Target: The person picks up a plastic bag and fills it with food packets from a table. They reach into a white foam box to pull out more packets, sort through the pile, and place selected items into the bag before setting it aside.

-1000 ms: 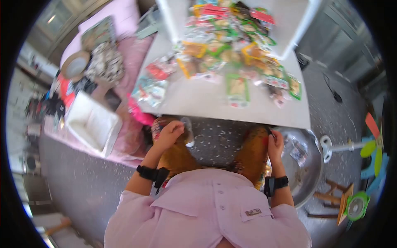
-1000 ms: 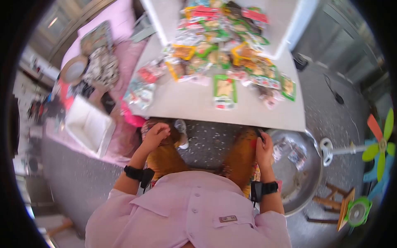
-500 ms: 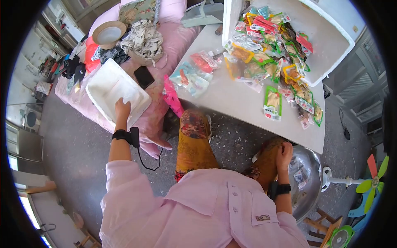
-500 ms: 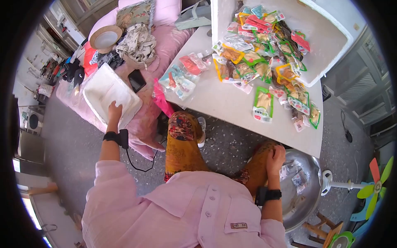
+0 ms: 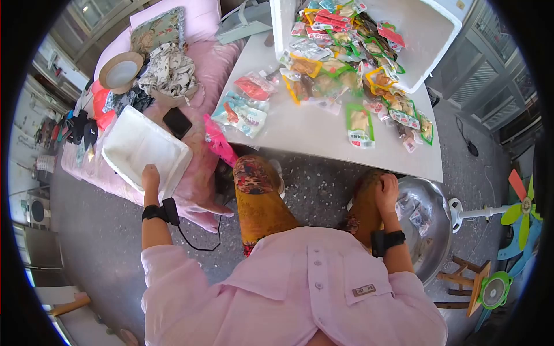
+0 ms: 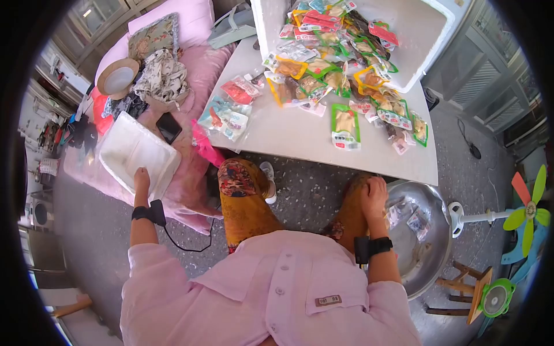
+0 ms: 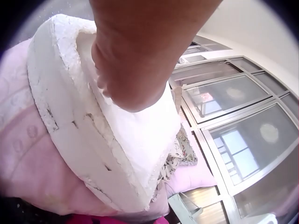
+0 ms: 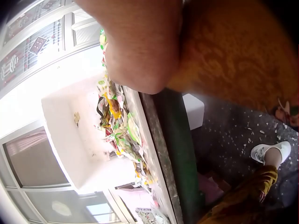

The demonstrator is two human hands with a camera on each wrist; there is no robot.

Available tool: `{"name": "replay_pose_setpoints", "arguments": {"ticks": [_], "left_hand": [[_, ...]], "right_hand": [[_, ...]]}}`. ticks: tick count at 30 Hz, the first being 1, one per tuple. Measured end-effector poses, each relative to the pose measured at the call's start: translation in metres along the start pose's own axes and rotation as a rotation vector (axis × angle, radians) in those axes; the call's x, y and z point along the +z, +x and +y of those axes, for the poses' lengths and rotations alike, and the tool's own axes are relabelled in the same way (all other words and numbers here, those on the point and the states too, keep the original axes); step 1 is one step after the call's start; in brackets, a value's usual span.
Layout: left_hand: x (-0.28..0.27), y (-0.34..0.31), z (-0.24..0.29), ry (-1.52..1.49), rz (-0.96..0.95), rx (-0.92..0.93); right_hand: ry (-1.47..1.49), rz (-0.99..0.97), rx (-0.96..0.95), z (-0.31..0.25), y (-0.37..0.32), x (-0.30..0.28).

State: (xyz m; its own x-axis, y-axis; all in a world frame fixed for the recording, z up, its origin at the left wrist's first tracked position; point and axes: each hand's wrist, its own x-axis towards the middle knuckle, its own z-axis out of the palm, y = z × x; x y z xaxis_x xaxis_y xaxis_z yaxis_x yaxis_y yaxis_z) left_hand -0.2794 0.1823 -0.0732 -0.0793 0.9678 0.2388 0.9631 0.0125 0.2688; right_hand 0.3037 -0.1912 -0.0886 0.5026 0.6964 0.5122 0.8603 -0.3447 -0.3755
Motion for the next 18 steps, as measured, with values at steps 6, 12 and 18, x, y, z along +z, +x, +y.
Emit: {"name": "replay_pose_setpoints", "arguments": {"ticks": [6,12,18], "left_hand": [[-0.066,0.005,0.052,-0.229,0.217,0.094],[-0.114,-0.033,0.157,-1.176,-0.266,0.126],[-0.126,-0.100,0.264,-2.016,-1.037,0.066]], "right_hand": [[-0.001,-0.015,-0.026,0.004,0.001,0.005],[0.159,0.060,0.006,-0.002,0.002,0.004],[0.803,-0.141,0.247,-0.064,0.028,-0.005]]}}
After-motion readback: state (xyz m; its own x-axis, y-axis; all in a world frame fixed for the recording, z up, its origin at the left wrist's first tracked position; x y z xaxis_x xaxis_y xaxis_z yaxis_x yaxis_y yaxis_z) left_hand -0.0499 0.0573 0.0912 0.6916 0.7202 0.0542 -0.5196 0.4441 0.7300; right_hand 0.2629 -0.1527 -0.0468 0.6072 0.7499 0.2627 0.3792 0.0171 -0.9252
